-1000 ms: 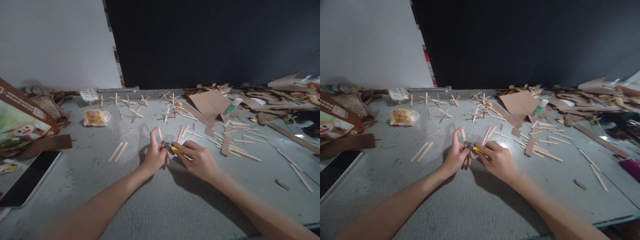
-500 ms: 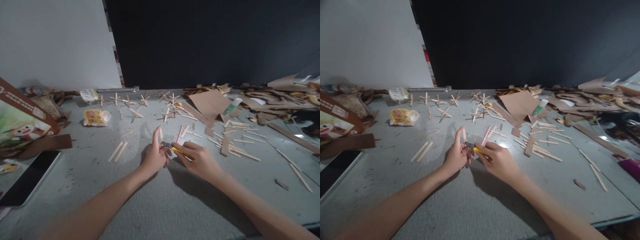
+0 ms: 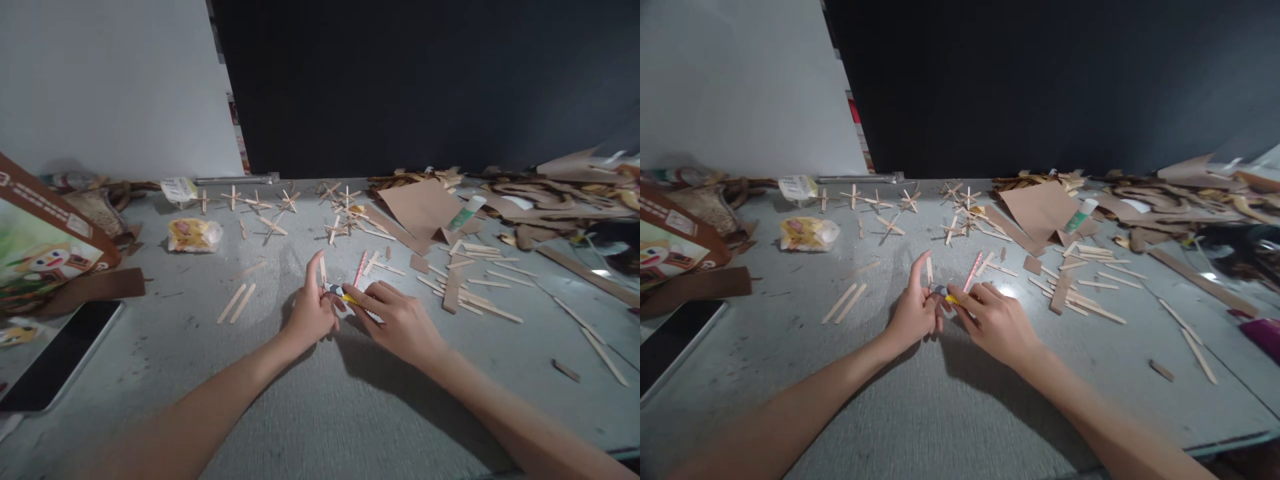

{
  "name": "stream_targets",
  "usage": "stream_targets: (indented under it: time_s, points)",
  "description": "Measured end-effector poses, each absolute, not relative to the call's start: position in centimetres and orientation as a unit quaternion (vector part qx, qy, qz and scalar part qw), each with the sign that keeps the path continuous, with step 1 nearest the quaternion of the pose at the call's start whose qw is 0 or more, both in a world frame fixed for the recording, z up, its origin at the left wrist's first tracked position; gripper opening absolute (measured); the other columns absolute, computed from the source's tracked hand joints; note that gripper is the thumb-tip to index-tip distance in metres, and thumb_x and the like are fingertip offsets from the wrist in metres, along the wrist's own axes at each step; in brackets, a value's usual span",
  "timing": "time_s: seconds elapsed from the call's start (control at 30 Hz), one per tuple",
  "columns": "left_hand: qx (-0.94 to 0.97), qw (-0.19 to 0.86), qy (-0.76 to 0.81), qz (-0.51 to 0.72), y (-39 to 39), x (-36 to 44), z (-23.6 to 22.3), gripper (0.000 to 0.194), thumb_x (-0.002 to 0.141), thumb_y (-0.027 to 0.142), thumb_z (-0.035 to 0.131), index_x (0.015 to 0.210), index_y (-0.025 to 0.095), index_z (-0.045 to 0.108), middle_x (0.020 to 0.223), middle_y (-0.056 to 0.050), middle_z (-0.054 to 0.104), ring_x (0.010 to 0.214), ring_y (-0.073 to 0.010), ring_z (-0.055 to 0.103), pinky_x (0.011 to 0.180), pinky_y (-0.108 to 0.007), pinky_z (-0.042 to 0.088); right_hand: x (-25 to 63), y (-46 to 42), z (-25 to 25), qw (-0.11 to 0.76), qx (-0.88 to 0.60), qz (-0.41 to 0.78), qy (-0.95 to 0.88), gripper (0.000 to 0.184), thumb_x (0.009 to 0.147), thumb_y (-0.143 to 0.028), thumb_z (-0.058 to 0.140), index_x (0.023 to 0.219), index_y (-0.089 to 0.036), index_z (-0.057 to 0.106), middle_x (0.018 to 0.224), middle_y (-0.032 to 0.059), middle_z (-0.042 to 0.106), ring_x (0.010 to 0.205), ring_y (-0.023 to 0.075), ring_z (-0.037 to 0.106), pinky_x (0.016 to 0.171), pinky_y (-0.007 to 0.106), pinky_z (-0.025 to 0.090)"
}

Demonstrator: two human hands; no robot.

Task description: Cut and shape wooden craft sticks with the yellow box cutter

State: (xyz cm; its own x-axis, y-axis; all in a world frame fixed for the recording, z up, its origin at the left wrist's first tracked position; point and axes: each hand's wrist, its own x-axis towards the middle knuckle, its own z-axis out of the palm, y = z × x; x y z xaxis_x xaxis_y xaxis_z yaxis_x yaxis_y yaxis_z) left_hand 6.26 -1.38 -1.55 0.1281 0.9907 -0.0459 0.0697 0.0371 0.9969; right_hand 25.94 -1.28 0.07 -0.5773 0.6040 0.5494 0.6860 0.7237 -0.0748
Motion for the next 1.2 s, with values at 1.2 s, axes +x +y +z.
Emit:
stream_targets:
  time_s: [1.2]
  points:
    - [0.543, 0.582, 0.394, 0.461, -0.7, 5.2, -1.9, 0.092, 0.091, 0.019, 0.062, 0.165, 0.024, 0.007, 0.062, 0.011, 0.064, 0.038, -0.0092, 0.056, 0.043, -0.016, 0.037, 25.1, -2.2, -0.8, 0.263, -0.390, -0.147, -0.870, 0.035, 0.109, -0.020, 0.051, 0.135, -0.019, 0.074, 0.087, 0.0058, 0.070, 0.070, 0.0162, 0.066, 0.058, 0.027, 0.042]
